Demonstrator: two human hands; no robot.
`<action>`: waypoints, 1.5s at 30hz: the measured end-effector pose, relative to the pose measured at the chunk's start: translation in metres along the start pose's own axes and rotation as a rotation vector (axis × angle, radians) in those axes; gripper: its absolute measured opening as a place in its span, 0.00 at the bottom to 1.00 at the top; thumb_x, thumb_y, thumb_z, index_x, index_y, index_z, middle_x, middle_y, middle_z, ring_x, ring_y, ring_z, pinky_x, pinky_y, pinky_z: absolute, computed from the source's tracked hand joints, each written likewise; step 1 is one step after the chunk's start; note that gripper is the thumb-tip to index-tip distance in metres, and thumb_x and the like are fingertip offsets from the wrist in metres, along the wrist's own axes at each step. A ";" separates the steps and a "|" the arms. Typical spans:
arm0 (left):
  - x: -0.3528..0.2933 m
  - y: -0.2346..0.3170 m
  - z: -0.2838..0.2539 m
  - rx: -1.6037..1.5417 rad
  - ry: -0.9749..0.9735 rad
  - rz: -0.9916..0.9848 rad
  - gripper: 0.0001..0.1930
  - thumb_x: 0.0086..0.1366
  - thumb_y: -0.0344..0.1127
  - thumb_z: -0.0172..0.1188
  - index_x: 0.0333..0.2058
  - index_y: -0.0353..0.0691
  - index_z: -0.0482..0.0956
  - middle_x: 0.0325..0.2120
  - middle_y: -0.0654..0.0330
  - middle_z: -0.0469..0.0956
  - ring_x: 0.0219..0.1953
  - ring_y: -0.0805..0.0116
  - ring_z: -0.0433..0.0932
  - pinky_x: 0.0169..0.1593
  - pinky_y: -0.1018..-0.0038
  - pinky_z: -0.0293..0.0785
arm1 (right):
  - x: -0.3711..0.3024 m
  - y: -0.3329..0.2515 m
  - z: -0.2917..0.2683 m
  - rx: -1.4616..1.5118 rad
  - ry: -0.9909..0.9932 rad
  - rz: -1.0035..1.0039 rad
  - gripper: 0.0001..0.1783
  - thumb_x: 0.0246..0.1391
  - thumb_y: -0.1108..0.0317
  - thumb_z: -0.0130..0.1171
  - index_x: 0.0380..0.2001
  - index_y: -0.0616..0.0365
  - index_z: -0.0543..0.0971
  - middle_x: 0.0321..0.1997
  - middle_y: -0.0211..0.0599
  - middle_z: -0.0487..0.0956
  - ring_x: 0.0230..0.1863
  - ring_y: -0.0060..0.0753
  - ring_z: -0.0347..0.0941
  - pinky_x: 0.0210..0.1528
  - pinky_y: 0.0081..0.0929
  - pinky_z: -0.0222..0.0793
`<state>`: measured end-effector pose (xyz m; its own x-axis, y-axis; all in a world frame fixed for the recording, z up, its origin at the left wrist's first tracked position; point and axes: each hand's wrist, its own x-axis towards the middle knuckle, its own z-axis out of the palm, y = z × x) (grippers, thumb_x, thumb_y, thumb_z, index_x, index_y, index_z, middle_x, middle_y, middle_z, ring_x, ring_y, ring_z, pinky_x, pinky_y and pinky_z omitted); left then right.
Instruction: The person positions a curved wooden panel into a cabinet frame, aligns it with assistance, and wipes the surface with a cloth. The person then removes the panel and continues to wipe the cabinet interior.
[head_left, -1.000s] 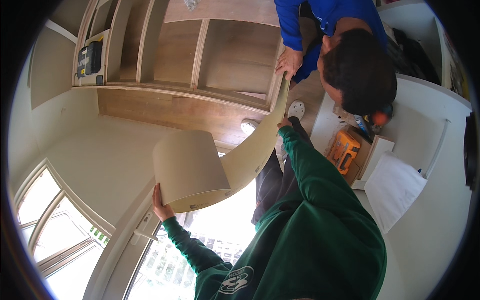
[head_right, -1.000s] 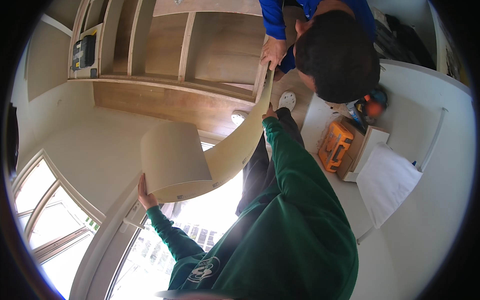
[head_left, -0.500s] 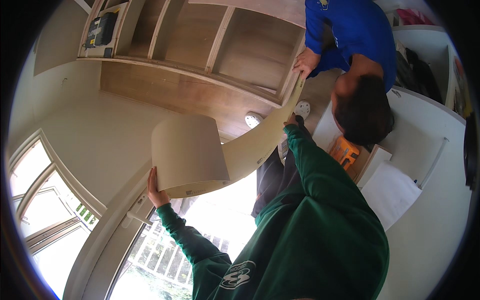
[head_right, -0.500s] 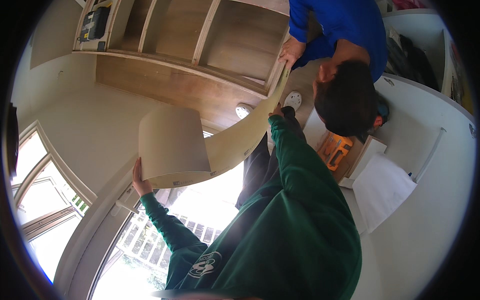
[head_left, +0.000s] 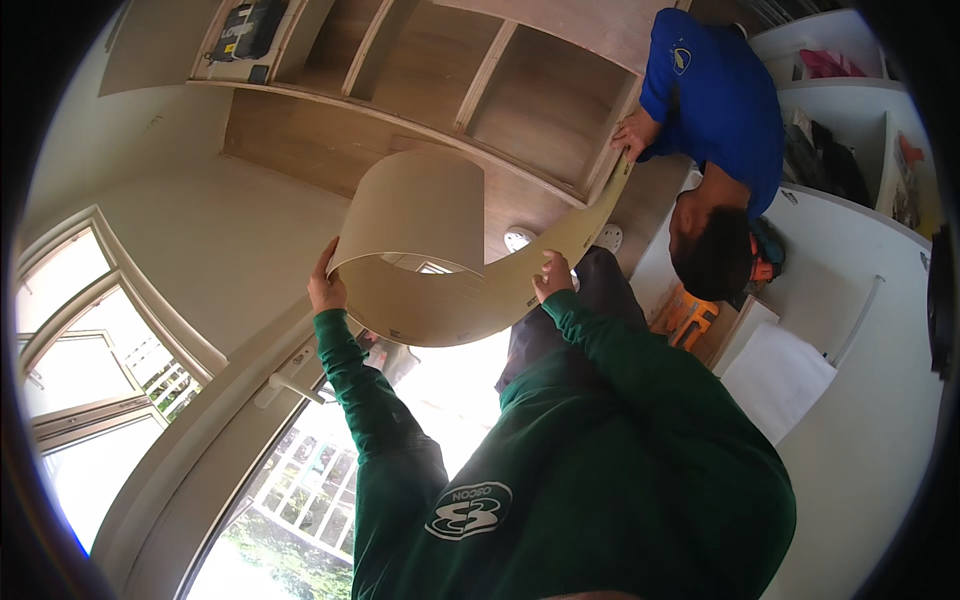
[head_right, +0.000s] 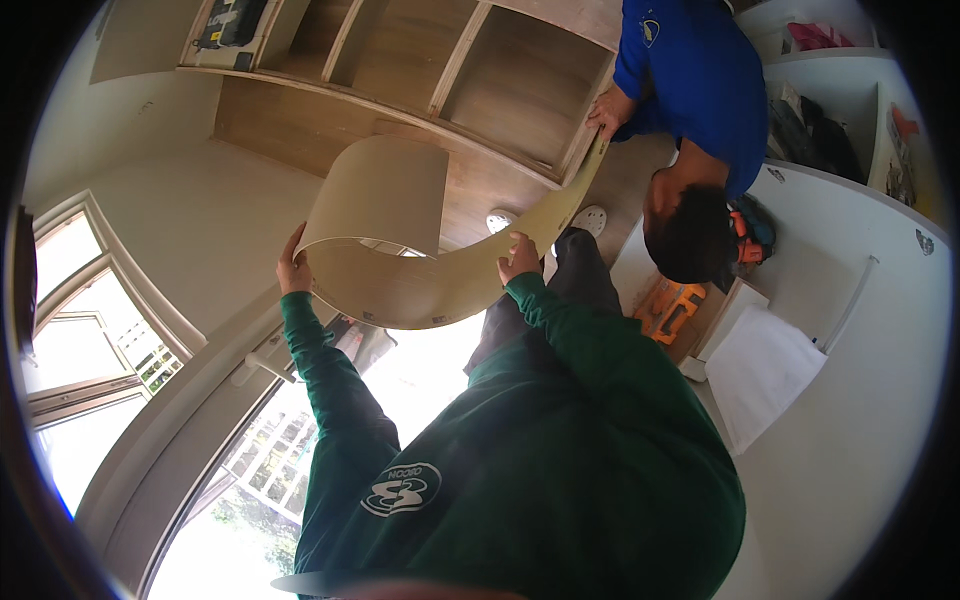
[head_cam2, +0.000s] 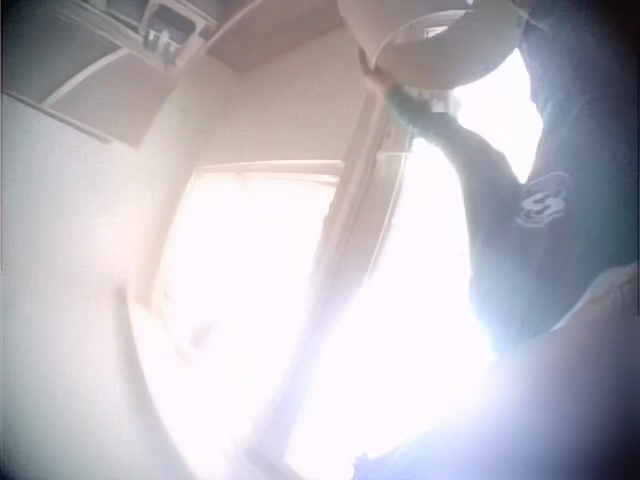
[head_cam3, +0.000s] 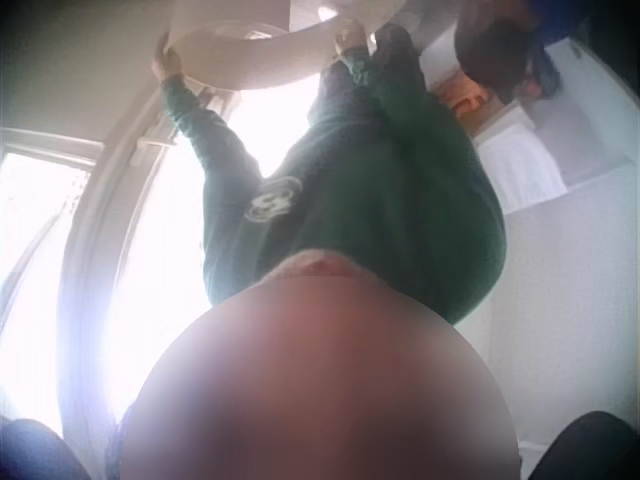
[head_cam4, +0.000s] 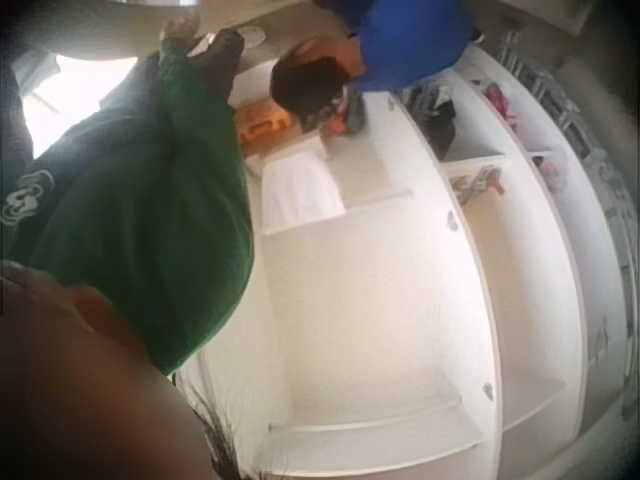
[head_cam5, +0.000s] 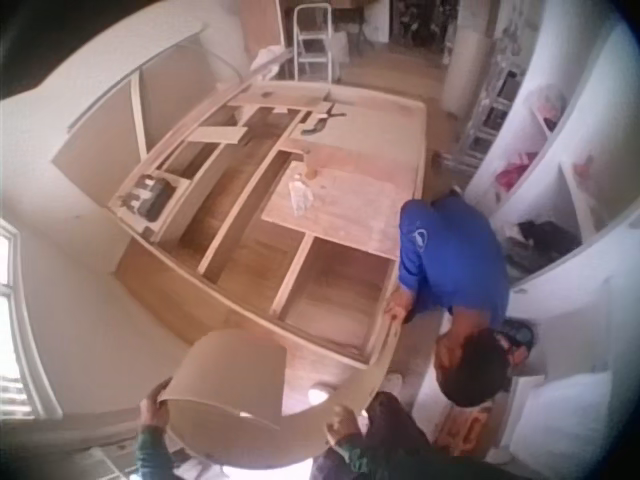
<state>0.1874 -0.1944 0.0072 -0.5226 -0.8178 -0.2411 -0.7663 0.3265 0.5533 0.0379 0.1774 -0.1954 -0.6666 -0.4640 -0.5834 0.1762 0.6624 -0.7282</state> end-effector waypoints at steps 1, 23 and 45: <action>0.005 0.005 -0.001 0.018 0.004 -0.029 0.29 0.56 0.18 0.44 0.53 0.55 0.75 0.49 0.53 0.77 0.54 0.55 0.74 0.56 0.68 0.69 | -0.002 -0.013 0.007 -0.022 -0.123 -0.012 0.34 0.42 0.67 0.64 0.54 0.56 0.62 0.49 0.51 0.70 0.49 0.50 0.69 0.51 0.41 0.67; 0.143 0.032 -0.036 0.326 0.171 -0.263 0.24 0.58 0.48 0.57 0.53 0.48 0.73 0.49 0.49 0.76 0.53 0.48 0.72 0.54 0.59 0.70 | -0.054 -0.046 0.094 -0.478 -0.967 -0.372 0.63 0.41 0.49 0.68 0.69 0.39 0.34 0.70 0.55 0.51 0.68 0.62 0.50 0.66 0.59 0.49; 0.282 -0.004 0.024 0.425 -0.171 -0.260 0.21 0.56 0.33 0.58 0.51 0.43 0.72 0.47 0.48 0.76 0.53 0.51 0.74 0.56 0.63 0.70 | -0.008 -0.111 0.167 -0.379 -0.598 -0.236 0.46 0.45 0.55 0.65 0.64 0.56 0.54 0.62 0.56 0.64 0.62 0.52 0.63 0.62 0.41 0.60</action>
<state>0.0347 -0.4150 -0.0822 -0.3216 -0.8201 -0.4732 -0.9441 0.3157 0.0945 0.1451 0.0094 -0.1703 -0.1289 -0.7884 -0.6016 -0.2570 0.6124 -0.7476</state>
